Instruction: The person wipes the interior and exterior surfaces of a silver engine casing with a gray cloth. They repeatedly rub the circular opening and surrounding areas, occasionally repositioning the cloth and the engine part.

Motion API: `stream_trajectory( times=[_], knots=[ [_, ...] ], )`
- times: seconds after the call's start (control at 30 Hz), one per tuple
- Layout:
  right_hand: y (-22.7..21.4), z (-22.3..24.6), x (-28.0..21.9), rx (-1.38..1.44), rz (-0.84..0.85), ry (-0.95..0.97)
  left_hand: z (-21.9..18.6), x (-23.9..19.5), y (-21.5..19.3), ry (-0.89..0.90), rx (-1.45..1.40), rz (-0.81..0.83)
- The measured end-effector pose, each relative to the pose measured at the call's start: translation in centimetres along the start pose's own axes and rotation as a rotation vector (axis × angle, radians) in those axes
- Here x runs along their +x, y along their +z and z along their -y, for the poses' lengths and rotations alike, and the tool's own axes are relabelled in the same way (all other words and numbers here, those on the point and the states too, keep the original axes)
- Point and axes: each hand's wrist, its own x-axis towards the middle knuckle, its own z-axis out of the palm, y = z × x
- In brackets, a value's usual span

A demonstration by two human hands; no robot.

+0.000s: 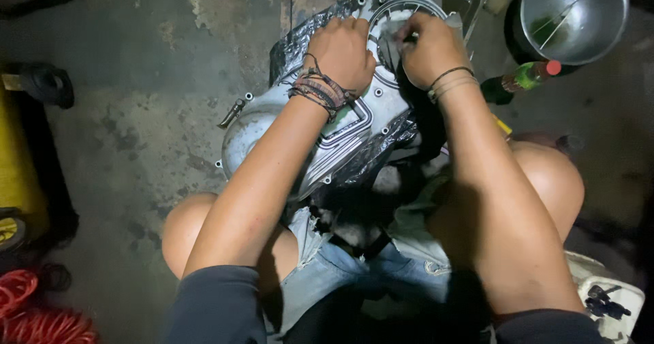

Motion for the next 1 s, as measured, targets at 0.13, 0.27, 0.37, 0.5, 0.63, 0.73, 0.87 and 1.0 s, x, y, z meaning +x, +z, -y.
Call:
stream_trajectory(
  times=[0.13,0.27,0.37,0.5,0.63,0.73,0.87,1.0],
  knots=[
    [-0.4,-0.1,0.3,0.038,0.03,0.031,-0.1,0.2,-0.5,-0.02,-0.057,0.063],
    [-0.6,0.0,-0.1,-0.031,0.008,-0.006,0.0,-0.1,-0.6,-0.025,-0.038,0.075],
    [-2.1,-1.2,-0.5,-0.059,0.007,0.014,-0.2,0.0,-0.9,-0.027,-0.063,0.082],
    [-2.4,-1.2,-1.0,-0.07,-0.044,0.035,-0.3,-0.1,-1.3,-0.033,-0.062,0.072],
    [-1.0,-1.0,-0.5,-0.189,0.007,0.075,-0.5,-0.4,-1.1,-0.04,-0.054,-0.032],
    [-2.2,1.0,-1.3,-0.165,0.054,0.085,-0.6,-0.4,-1.3,-0.037,-0.058,-0.007],
    [-3.0,2.2,-2.7,-0.168,0.023,0.151,-0.7,-0.4,-1.5,-0.061,-0.075,0.026],
    [-1.3,1.2,-2.2,-0.215,0.09,0.179,-0.7,-0.2,-1.4,-0.064,-0.039,0.022]
  ],
)
